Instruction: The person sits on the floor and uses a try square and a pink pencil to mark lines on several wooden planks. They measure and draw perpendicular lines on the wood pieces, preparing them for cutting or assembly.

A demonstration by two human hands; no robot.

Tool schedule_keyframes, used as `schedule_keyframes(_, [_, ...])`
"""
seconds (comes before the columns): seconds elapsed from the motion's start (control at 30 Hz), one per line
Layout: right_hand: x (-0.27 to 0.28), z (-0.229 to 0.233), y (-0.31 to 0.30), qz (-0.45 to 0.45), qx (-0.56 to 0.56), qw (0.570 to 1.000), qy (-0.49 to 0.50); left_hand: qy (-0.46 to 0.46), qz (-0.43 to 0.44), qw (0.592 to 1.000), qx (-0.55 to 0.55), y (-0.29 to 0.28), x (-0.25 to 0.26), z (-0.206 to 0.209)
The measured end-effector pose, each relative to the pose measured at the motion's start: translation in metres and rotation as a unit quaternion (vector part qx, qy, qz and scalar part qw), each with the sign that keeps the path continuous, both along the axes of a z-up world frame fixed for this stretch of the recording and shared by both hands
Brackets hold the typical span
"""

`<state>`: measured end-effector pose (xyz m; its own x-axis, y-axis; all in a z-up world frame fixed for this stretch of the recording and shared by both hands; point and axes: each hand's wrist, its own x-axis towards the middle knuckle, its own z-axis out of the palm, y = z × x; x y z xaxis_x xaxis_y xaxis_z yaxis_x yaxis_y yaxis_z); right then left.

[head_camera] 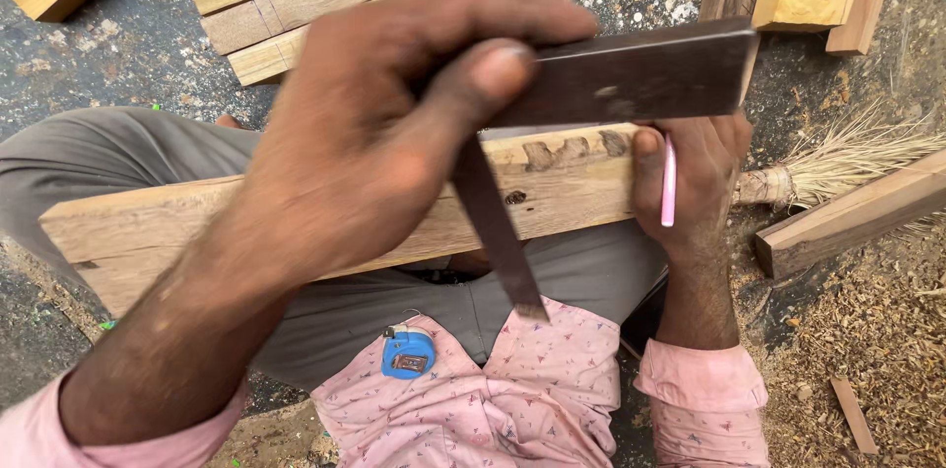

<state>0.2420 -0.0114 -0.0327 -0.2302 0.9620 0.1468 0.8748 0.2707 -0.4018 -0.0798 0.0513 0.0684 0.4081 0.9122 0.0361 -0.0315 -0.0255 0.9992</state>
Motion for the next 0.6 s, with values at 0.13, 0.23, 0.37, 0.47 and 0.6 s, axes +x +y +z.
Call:
schedule_keyframes(0.13, [0.002,0.005,0.008,0.009,-0.060,0.998,-0.002,0.062,0.144,0.983,-0.095,-0.041,-0.033,-0.001])
schedule_keyframes(0.23, [0.004,0.011,0.007,0.062,-0.017,0.998,-0.006,-0.055,0.219,0.966,-0.124,-0.079,-0.048,-0.013])
schedule_keyframes(0.37, [-0.004,0.022,-0.006,0.206,0.045,0.977,-0.034,-0.122,0.324,0.926,-0.149,-0.129,-0.061,-0.021])
schedule_keyframes(0.47, [-0.013,0.033,-0.018,0.164,-0.011,0.974,-0.154,-0.114,0.387,0.900,-0.165,-0.151,-0.065,-0.021])
schedule_keyframes(0.6, [-0.011,0.044,-0.005,0.196,-0.069,0.976,-0.065,-0.172,0.435,0.864,-0.189,-0.158,-0.063,-0.013])
